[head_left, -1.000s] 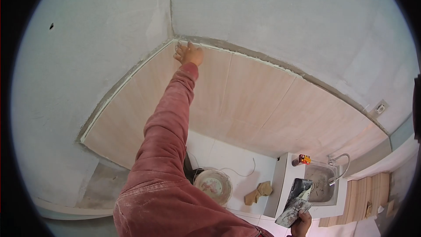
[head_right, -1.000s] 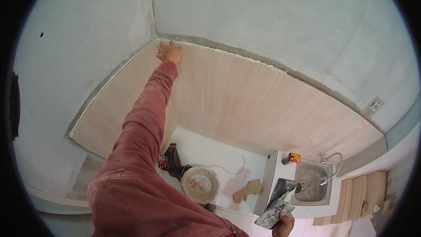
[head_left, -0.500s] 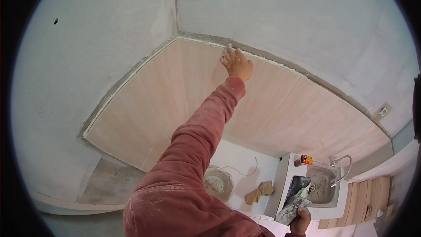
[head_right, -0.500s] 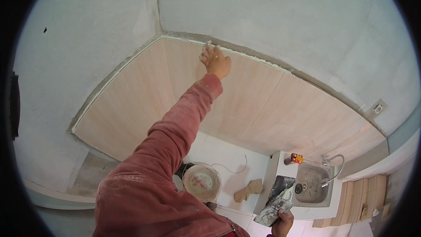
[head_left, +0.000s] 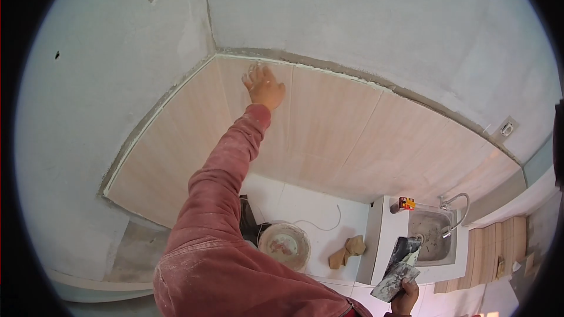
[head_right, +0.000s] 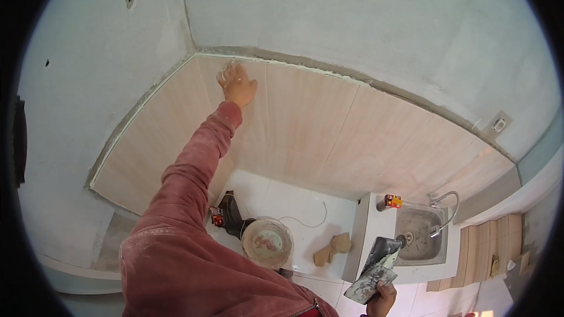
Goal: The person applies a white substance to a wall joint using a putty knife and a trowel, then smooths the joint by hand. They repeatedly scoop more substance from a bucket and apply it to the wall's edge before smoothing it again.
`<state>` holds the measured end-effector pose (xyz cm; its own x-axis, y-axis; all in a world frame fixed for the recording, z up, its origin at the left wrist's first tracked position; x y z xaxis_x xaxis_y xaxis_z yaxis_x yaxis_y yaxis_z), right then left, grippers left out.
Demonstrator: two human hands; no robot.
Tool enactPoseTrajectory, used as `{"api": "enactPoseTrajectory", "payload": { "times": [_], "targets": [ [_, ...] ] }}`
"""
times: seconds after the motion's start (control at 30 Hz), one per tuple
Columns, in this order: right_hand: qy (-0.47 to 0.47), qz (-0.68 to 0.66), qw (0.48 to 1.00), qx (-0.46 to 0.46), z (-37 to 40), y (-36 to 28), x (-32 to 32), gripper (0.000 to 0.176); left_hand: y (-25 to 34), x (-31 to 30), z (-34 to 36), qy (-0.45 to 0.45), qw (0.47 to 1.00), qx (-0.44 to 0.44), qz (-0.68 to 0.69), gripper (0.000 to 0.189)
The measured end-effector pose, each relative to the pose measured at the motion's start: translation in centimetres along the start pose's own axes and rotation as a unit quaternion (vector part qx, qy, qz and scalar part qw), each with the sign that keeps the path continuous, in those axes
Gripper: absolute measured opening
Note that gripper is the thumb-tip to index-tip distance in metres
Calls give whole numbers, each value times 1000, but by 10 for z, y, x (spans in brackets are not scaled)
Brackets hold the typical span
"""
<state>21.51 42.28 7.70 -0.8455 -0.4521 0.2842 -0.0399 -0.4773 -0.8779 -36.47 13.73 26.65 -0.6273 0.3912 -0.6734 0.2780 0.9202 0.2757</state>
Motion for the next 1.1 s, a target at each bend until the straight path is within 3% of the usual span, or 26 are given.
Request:
{"api": "enactPoseTrajectory", "payload": {
  "times": [0.13,0.2,0.33,0.37,0.43,0.5,0.57,0.7,0.77,0.8,0.87,0.9,0.97,1.1],
  "targets": [
    [-18,20,1000,-3,-12,11,-14,29,-5,12,-16,34,988,-85,124,69],
    [-30,10,999,-28,-9,-2,3,34,20,19,-17,-15,988,-113,101,70],
    [-51,1,998,-38,-4,-13,46,40,80,21,-3,-42,991,-77,101,69],
    [-60,5,997,-40,-6,-12,51,40,73,14,0,-36,991,-84,99,69],
    [-17,25,1000,2,-11,-1,38,27,64,2,4,8,965,-126,229,69],
    [-8,50,999,-4,-11,-2,29,28,10,9,1,80,951,-208,213,78],
    [12,63,998,-8,-1,-10,33,29,-36,9,-13,81,960,-230,137,75],
    [31,75,996,26,-13,8,6,29,-67,15,-32,64,987,-147,17,73],
    [23,52,998,6,-8,2,15,28,-45,3,-32,130,973,20,-188,68],
    [26,53,998,5,-8,0,9,28,-47,-8,-26,129,974,21,-185,68],
    [26,86,996,20,-10,6,-2,30,-44,-21,-20,32,986,57,-150,66],
    [26,82,996,20,-8,5,3,30,-50,-21,-23,34,986,60,-151,66],
    [30,54,998,-2,-1,-5,14,29,-84,-20,-30,65,995,-41,-56,59],
    [41,41,998,17,-5,2,2,29,-95,4,-46,73,994,-84,-20,53]
  ]
}}
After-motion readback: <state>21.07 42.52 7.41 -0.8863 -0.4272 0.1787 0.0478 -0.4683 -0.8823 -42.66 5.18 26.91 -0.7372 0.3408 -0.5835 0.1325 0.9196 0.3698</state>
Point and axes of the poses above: each hand's wrist, its own z-axis away from the middle knuckle, its own x-axis out of the palm, y = z × x, the point moved 10 cm from there along -z, towards the middle knuckle, and after that the axes turned 8 degrees about y, right-handed, at the moved point
